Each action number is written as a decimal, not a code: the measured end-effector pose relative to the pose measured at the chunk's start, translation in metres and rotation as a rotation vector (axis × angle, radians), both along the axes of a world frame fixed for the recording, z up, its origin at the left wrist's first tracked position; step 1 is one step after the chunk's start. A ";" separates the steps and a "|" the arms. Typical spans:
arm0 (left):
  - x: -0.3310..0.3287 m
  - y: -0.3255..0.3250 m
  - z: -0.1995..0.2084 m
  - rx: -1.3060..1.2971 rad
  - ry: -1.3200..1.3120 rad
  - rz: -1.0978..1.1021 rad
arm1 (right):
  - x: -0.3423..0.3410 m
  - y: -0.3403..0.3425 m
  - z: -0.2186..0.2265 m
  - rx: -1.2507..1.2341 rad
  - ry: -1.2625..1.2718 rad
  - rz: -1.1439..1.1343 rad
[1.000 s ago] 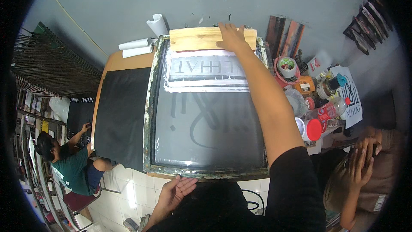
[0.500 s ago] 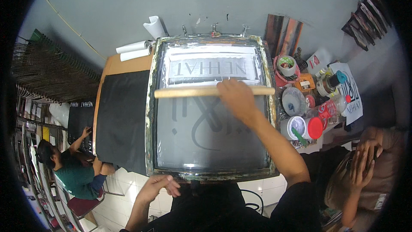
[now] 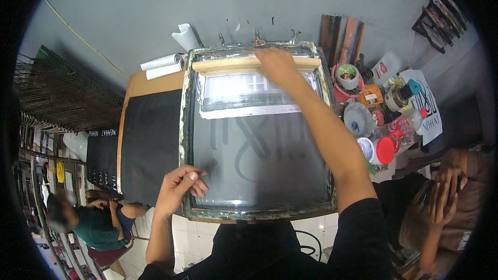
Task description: The person performs screen printing on black bags, using a squeegee to spread white ink through a screen, lifting the screen after each print, and moving the finished bags onto a stack.
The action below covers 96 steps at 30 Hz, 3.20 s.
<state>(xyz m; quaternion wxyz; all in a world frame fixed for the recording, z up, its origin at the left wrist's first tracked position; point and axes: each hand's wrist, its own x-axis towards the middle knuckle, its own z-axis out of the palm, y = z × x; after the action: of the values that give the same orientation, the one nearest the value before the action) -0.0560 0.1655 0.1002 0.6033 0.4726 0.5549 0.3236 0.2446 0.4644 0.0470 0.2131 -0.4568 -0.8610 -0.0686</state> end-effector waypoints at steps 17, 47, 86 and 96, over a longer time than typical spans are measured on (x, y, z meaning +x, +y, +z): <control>0.012 0.315 -0.026 0.711 0.844 -0.099 | 0.017 0.030 0.023 -0.249 -0.169 -0.331; 0.008 0.045 -0.053 0.578 0.605 0.210 | 0.043 -0.128 -0.031 0.110 0.105 -0.067; -0.010 -0.086 -0.074 1.008 0.597 0.661 | 0.077 -0.206 0.210 0.075 0.263 -0.030; -0.006 0.069 0.091 1.263 -0.011 0.763 | 0.078 -0.231 0.277 0.372 0.330 -0.057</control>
<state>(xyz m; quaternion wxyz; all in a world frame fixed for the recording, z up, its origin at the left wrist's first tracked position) -0.0618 0.2350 0.1916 0.0645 0.5023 0.3860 0.7711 0.3230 0.2335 0.3243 0.4291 -0.4389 -0.7738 -0.1562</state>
